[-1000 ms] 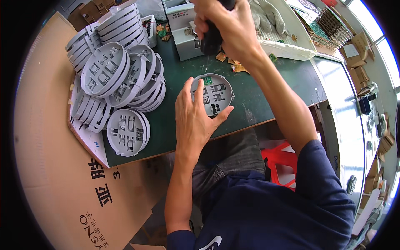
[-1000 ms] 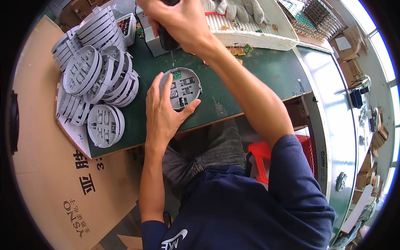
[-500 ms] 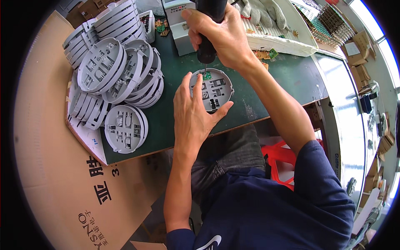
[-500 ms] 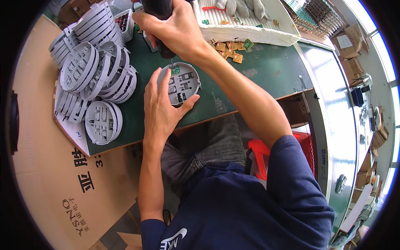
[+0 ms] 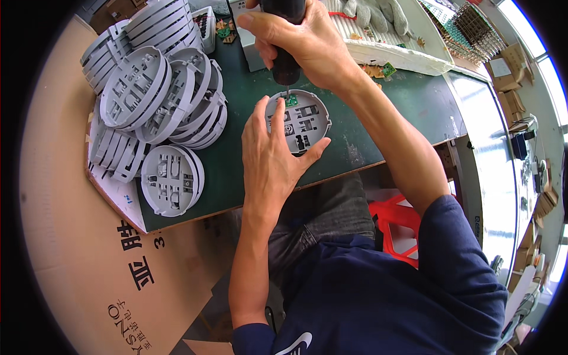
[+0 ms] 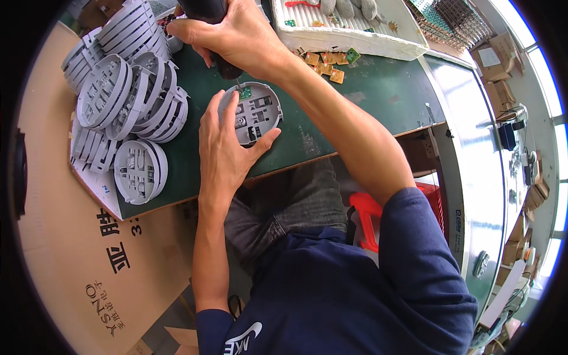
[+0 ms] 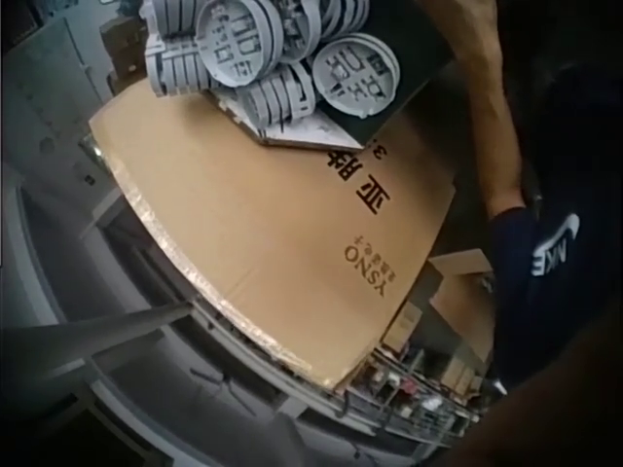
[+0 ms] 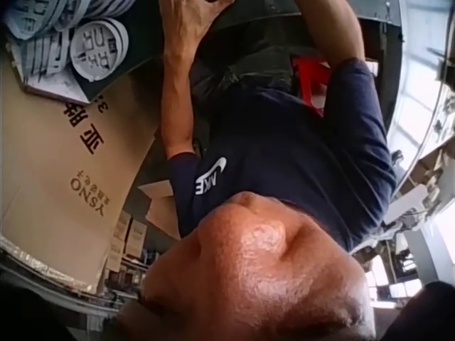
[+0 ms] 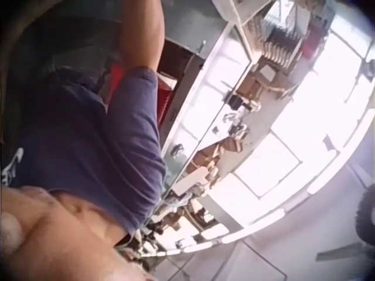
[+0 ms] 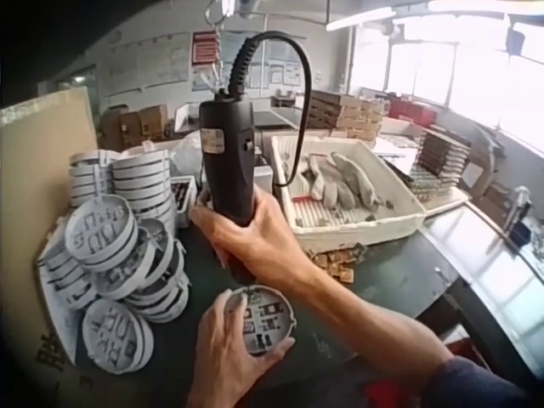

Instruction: Assemble small metal contacts into plastic electrical bases and secure them using an electric screwdriver.

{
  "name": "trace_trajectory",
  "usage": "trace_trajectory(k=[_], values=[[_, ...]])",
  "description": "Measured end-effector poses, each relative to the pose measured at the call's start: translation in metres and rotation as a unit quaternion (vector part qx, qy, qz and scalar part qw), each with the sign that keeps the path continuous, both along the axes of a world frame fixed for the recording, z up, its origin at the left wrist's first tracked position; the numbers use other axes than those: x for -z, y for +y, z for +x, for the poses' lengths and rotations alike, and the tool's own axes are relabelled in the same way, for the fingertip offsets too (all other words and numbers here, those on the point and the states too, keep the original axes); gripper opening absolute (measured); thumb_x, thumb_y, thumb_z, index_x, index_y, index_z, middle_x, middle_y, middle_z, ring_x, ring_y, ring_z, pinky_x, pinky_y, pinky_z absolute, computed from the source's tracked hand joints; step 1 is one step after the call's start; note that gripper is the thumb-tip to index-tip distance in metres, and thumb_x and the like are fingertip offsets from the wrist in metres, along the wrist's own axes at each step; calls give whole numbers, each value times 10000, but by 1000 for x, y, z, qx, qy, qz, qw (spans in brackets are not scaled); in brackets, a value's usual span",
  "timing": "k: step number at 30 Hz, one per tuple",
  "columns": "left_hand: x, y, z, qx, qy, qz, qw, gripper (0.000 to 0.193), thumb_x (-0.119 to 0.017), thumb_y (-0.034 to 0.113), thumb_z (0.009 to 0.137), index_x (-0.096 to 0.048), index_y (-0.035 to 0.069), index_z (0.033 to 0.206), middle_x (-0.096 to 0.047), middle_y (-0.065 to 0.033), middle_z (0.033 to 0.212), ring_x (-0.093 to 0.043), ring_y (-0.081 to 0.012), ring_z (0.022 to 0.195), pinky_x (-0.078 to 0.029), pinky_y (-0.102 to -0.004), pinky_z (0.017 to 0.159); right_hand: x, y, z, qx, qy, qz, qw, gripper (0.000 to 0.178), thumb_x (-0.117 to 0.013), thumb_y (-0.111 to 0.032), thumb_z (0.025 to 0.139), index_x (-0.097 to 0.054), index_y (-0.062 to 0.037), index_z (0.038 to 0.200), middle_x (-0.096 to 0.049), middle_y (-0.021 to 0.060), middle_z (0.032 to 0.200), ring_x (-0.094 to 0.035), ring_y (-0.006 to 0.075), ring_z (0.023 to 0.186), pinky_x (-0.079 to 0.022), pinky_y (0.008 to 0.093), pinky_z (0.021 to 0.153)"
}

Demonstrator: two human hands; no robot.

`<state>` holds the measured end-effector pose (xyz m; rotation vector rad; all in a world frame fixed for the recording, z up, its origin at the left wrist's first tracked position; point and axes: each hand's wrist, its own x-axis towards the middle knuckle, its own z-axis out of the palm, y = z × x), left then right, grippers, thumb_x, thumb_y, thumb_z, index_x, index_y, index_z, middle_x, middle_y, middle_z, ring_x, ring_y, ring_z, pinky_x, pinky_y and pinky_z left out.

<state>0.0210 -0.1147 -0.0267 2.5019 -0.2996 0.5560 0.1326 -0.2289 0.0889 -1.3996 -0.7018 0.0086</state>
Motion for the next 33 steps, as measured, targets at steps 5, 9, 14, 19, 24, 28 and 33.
trace_trajectory(k=[5,9,14,19,24,28,33], values=[[3,-1,-1,-3,2,-2,1000,929,-750,623,802,-507,-55,1390,-434,-242,1436,-479,-406,1275,-408,-499,1075,-6,6,-7,-1,0,-5,1000,295,-747,-256,933,-575,-33,1021,-576,6,696,-550,74,561,-435,240,506],[2,0,0,4,-2,-10,1000,927,-759,612,800,-502,-53,1392,-436,-242,1434,-479,-407,1273,-407,-501,1075,1,-3,2,-39,25,-4,999,323,-754,-256,928,-567,-27,1058,-579,6,704,-554,78,565,-439,239,511],[-1,0,-1,4,3,-4,1000,921,-757,607,805,-500,-53,1394,-434,-242,1437,-479,-406,1270,-406,-501,1076,3,-2,8,-71,17,-12,997,290,-762,-255,920,-599,-24,984,-580,9,672,-542,80,540,-431,239,507],[0,0,-1,2,4,-1,1000,923,-755,608,807,-499,-54,1396,-431,-242,1439,-475,-407,1272,-404,-501,1078,1,-3,4,-59,14,-15,998,279,-764,-253,919,-605,-26,953,-576,9,655,-534,78,531,-422,238,503],[2,-1,-2,4,7,-10,1000,924,-756,603,809,-494,-56,1401,-426,-242,1444,-473,-407,1273,-404,-503,1080,-1,1,0,-28,34,-7,999,270,-764,-238,918,-601,-27,957,-576,7,654,-530,76,529,-420,238,500],[0,-1,-1,8,3,-5,1000,922,-759,599,809,-495,-59,1400,-424,-241,1444,-475,-407,1269,-405,-502,1078,0,-2,6,-62,21,-17,998,265,-762,-228,917,-591,-34,972,-579,7,667,-530,76,534,-426,241,501],[0,1,-1,5,-2,6,1000,917,-756,598,813,-495,-61,1395,-427,-243,1435,-478,-408,1262,-409,-503,1074,3,1,7,-66,-5,7,998,265,-764,-209,910,-589,-33,1003,-587,11,695,-530,78,527,-429,244,493]])
